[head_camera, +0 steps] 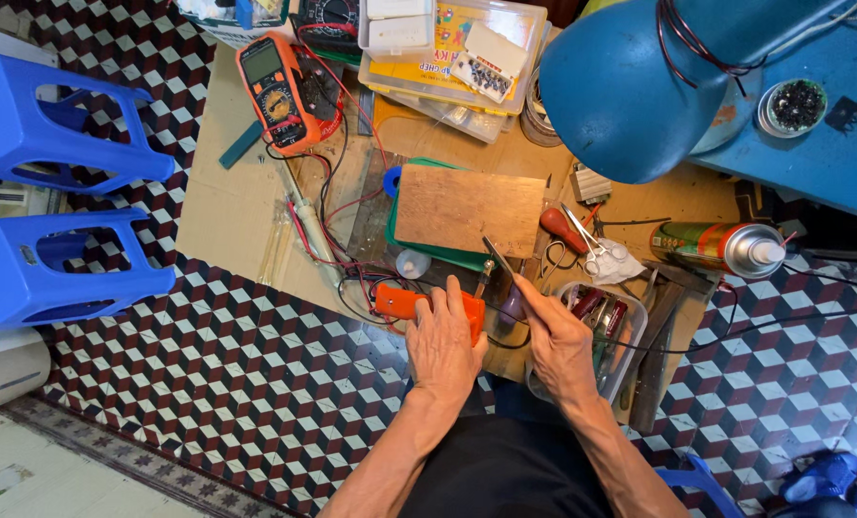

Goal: The person uses a heat gun to apply heat to a small electronic component held in a container. They then use a pair of pliers to manipulate the component and the heat gun nozzle. The person also handles a multimeter and other tools on the cluttered workbench.

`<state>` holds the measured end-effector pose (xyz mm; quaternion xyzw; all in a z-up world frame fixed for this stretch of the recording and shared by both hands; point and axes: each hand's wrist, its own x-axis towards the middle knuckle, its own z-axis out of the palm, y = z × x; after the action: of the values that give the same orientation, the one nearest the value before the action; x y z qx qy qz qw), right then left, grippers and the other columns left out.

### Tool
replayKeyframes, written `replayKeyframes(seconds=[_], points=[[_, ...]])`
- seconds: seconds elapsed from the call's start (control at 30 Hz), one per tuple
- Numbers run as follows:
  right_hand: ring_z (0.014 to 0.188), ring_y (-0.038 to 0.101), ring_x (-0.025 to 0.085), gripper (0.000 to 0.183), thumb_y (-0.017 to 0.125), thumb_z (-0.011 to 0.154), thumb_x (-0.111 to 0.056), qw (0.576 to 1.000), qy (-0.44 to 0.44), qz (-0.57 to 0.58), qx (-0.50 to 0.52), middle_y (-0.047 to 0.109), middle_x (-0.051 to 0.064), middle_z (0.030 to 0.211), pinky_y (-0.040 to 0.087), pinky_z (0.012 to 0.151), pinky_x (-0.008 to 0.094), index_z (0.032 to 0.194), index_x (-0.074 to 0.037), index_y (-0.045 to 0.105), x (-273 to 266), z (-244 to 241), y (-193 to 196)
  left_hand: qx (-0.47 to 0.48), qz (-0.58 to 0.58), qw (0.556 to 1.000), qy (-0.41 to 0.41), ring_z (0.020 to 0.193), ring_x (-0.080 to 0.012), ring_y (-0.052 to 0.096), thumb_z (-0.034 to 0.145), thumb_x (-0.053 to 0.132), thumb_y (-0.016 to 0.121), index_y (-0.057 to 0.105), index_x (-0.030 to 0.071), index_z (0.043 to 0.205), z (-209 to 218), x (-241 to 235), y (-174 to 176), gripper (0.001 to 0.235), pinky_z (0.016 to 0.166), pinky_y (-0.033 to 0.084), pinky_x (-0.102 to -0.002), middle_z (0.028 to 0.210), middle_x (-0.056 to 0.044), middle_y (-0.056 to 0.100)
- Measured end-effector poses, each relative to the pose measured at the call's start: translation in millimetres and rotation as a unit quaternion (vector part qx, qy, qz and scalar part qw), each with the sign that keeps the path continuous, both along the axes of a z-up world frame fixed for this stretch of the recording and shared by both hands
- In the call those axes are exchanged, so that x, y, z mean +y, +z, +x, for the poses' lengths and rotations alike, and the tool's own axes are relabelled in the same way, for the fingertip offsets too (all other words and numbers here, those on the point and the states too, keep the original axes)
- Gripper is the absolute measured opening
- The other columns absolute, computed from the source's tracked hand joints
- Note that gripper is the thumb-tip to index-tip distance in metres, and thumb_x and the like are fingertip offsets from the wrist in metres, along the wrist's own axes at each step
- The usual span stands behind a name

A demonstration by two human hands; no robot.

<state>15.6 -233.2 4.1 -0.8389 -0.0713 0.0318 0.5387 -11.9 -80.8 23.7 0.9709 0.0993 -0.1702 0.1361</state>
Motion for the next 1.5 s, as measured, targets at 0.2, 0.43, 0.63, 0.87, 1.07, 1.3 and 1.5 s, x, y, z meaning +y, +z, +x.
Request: replayKeyframes(seconds=[0.2, 0.43, 0.63, 0.87, 1.07, 1.3, 1.5], points=[[0.068, 0.062, 0.017, 0.044, 0.059, 0.100, -0.002, 0.994, 0.000, -0.075, 0.083, 0.067, 0.010, 0.081, 0.052, 0.066, 0.030, 0.140, -0.017, 0.066, 1.4, 0.3, -0.9, -0.007, 0.004, 1.000, -0.010, 0.106, -0.0315, 0.054, 0.067, 0.030, 0.090, 0.037, -0.001, 0.147, -3.4, -0.3, -0.6, 0.101, 0.084, 0.050, -0.047, 0.118, -0.012, 0.053], [0.073, 0.067, 0.016, 0.047, 0.058, 0.096, 0.001, 0.994, -0.009, -0.066, 0.084, 0.071, 0.009, 0.088, 0.055, 0.068, 0.029, 0.140, -0.015, 0.065, 2.4, -1.8, -4.0, -0.004, 0.012, 1.000, -0.009, 0.108, -0.0325, 0.053, 0.066, 0.031, 0.090, 0.036, -0.002, 0.147, -4.5, -1.3, -2.7, 0.102, 0.087, 0.049, -0.049, 0.120, -0.013, 0.052], [0.077, 0.069, 0.013, 0.044, 0.059, 0.097, 0.000, 0.998, 0.001, -0.043, 0.045, 0.074, 0.006, 0.093, 0.057, 0.070, 0.028, 0.138, -0.016, 0.064, 2.4, 7.6, -6.0, -0.027, 0.017, 0.999, -0.025, 0.106, -0.0327, 0.055, 0.069, 0.031, 0.090, 0.037, -0.004, 0.147, -2.0, 0.8, -3.0, 0.101, 0.084, 0.050, -0.047, 0.118, -0.015, 0.053], [0.069, 0.064, 0.015, 0.048, 0.060, 0.096, 0.002, 0.995, -0.006, -0.067, 0.076, 0.067, 0.009, 0.081, 0.053, 0.067, 0.029, 0.140, -0.016, 0.064, 4.8, 3.8, -3.3, -0.021, 0.021, 0.999, -0.021, 0.105, -0.0304, 0.055, 0.067, 0.031, 0.090, 0.038, -0.002, 0.147, -3.7, -0.5, -2.0, 0.101, 0.083, 0.050, -0.044, 0.117, -0.013, 0.054], [0.072, 0.064, 0.016, 0.043, 0.061, 0.098, 0.001, 0.996, -0.020, -0.041, 0.070, 0.068, 0.010, 0.086, 0.052, 0.066, 0.030, 0.138, -0.014, 0.066, 10.6, 5.0, -6.0, -0.029, 0.037, 0.999, -0.020, 0.104, -0.0302, 0.055, 0.066, 0.030, 0.090, 0.039, -0.002, 0.145, -5.0, -1.5, -3.1, 0.100, 0.083, 0.050, -0.044, 0.118, -0.013, 0.054], [0.075, 0.069, 0.016, 0.042, 0.061, 0.095, 0.001, 0.998, -0.021, -0.040, 0.050, 0.072, 0.011, 0.087, 0.054, 0.070, 0.028, 0.135, -0.012, 0.067, 11.8, 5.6, -2.3, -0.038, 0.034, 0.998, -0.019, 0.104, -0.0294, 0.055, 0.066, 0.030, 0.090, 0.040, -0.001, 0.146, -2.7, 0.4, -5.5, 0.099, 0.083, 0.050, -0.043, 0.119, -0.012, 0.054], [0.073, 0.067, 0.016, 0.041, 0.059, 0.098, 0.000, 0.999, -0.005, -0.033, 0.036, 0.073, 0.009, 0.094, 0.055, 0.066, 0.029, 0.136, -0.012, 0.066, 7.2, 1.8, -8.5, -0.052, 0.059, 0.996, -0.027, 0.103, -0.0288, 0.055, 0.066, 0.030, 0.090, 0.041, -0.001, 0.145, -7.4, 0.7, -11.4, 0.098, 0.083, 0.049, -0.043, 0.119, -0.013, 0.054]])
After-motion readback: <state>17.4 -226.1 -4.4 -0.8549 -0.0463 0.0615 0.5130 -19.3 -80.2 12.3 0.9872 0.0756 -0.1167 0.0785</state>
